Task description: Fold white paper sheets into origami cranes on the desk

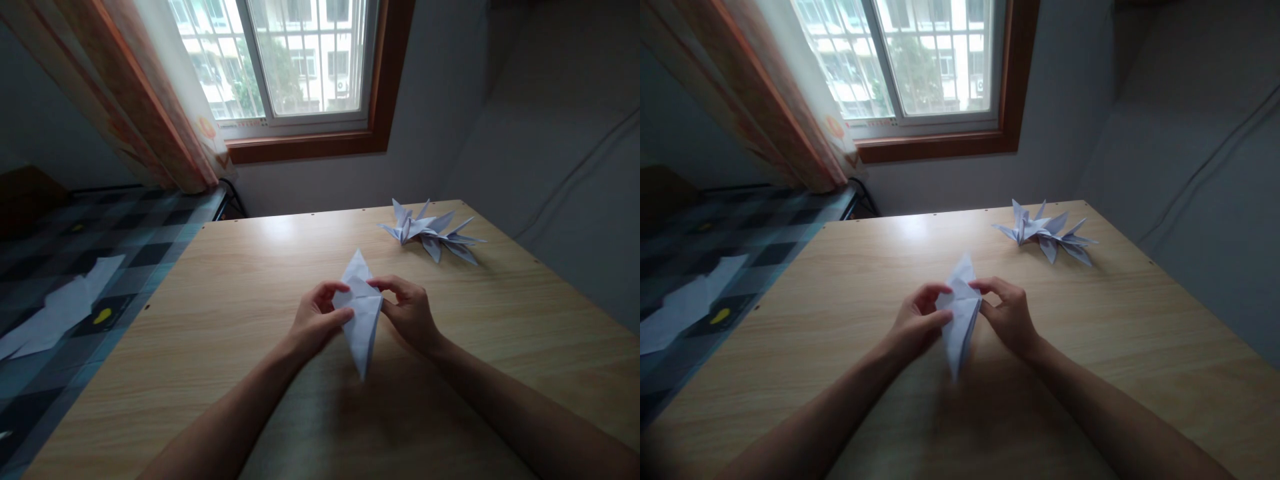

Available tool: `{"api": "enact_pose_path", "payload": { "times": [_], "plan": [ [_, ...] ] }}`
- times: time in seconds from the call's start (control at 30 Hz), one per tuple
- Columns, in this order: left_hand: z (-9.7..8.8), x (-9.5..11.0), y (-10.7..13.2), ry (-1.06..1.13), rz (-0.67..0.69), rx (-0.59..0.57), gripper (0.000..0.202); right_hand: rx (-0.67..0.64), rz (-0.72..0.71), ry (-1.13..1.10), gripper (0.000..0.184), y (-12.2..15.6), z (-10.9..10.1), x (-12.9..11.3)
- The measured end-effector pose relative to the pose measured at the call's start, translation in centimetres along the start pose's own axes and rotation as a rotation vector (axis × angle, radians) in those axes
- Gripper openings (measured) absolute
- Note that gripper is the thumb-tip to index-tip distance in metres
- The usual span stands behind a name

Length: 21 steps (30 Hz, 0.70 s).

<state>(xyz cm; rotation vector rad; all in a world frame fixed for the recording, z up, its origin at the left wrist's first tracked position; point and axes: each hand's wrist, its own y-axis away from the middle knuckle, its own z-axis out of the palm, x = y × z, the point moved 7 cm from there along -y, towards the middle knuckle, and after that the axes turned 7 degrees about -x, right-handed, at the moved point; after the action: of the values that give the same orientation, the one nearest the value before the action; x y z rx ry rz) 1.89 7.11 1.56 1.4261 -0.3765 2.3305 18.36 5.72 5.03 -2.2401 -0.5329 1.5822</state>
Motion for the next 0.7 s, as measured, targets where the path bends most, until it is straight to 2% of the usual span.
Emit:
{"api": "enact_pose_path", "payload": {
  "times": [0.07, 0.1, 0.13, 0.2, 0.27, 0.33, 0.43, 0.5, 0.57, 0.63, 0.7],
  "plan": [
    [0.3, 0.1, -0.1, 0.001, 0.058, -0.023, 0.061, 0.025, -0.052, 0.048, 0.008, -0.1, -0.3, -0.6],
    [0.3, 0.2, -0.2, -0.021, 0.078, -0.031, 0.065, 0.045, -0.075, 0.066, 0.005, -0.2, -0.5, -0.9],
    [0.3, 0.3, -0.2, -0.062, 0.093, -0.032, 0.063, 0.067, -0.090, 0.080, 0.004, -0.1, -0.6, -1.1],
    [-0.1, 0.8, -0.2, -0.191, 0.127, -0.002, 0.045, 0.097, -0.102, 0.096, 0.005, -0.1, -0.8, -1.4],
    [-0.5, 1.5, -0.1, -0.332, 0.164, 0.053, 0.027, 0.064, -0.093, 0.073, 0.007, -0.1, -0.5, -1.6],
    [-0.8, 1.9, 0.0, -0.372, 0.173, 0.100, 0.022, -0.012, -0.029, 0.001, 0.008, -0.1, 0.2, -1.2],
    [-1.1, 1.6, -0.1, -0.262, 0.128, 0.150, 0.025, -0.109, 0.139, -0.248, 0.006, 0.0, 1.4, -0.3],
    [-1.4, 1.4, -0.1, -0.206, 0.128, 0.208, 0.032, -0.154, 0.232, -0.460, 0.015, 0.2, 2.3, 0.2],
    [-1.8, 1.3, -0.1, -0.206, 0.150, 0.258, 0.047, -0.197, 0.315, -0.620, 0.027, 0.3, 3.3, 0.5],
    [-1.9, 1.4, 0.1, -0.279, 0.178, 0.272, 0.056, -0.213, 0.397, -0.695, 0.034, 0.6, 4.0, 1.1],
    [-1.7, 1.9, 0.2, -0.464, 0.211, 0.238, 0.047, -0.188, 0.467, -0.733, 0.036, 0.8, 4.2, 1.8]
  ]
}}
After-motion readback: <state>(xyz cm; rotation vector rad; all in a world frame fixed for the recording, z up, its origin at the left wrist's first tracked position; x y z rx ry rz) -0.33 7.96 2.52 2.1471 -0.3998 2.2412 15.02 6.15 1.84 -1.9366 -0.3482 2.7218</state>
